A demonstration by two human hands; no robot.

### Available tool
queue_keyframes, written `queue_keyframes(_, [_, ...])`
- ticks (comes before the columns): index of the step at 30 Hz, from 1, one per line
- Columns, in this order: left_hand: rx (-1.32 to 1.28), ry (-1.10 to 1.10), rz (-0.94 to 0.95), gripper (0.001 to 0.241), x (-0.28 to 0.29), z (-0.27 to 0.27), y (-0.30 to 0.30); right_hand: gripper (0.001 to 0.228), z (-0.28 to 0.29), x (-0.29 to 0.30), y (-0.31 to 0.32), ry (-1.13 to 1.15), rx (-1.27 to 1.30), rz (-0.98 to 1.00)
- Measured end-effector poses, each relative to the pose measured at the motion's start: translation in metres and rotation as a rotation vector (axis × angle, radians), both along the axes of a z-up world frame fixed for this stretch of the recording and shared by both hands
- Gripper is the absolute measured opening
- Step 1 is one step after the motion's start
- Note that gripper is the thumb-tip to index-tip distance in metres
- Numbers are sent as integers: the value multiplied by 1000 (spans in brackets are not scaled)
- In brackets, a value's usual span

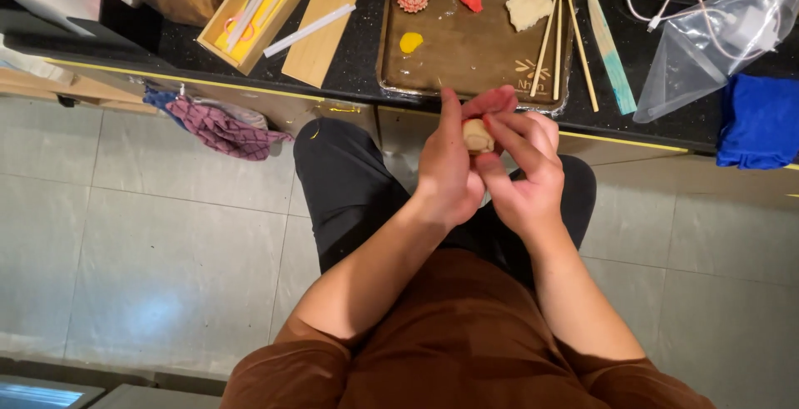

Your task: Shaping and assembling small decorative dough components by hand on a tray.

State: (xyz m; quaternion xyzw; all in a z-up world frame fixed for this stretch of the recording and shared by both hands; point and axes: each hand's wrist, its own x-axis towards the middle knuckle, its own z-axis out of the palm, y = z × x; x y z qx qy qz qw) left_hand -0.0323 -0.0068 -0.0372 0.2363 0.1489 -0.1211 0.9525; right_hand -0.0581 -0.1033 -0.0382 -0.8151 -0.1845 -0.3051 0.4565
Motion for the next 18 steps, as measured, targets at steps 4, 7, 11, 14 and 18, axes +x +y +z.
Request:
queue_keyframes(4, [-9,10,-20,61,-8,-2,-1,31,-6,-6,0,24,13,-35])
queue_keyframes(7, [-15,-4,-4,59,-8,-9,-2,27,-1,-7,1,62,63,-22])
queue_keyframes(11, [18,-19,-12,61,-6,-9,-2,27,3,-7,0,63,92,31])
queue_keyframes(14, [25,-14,10,60,-12,-5,-5,23,-4,-8,3,10,83,-29])
queue_keyframes(18, [38,-23,10,62,-16,2,-5,23,0,-10,5,-54,44,-48])
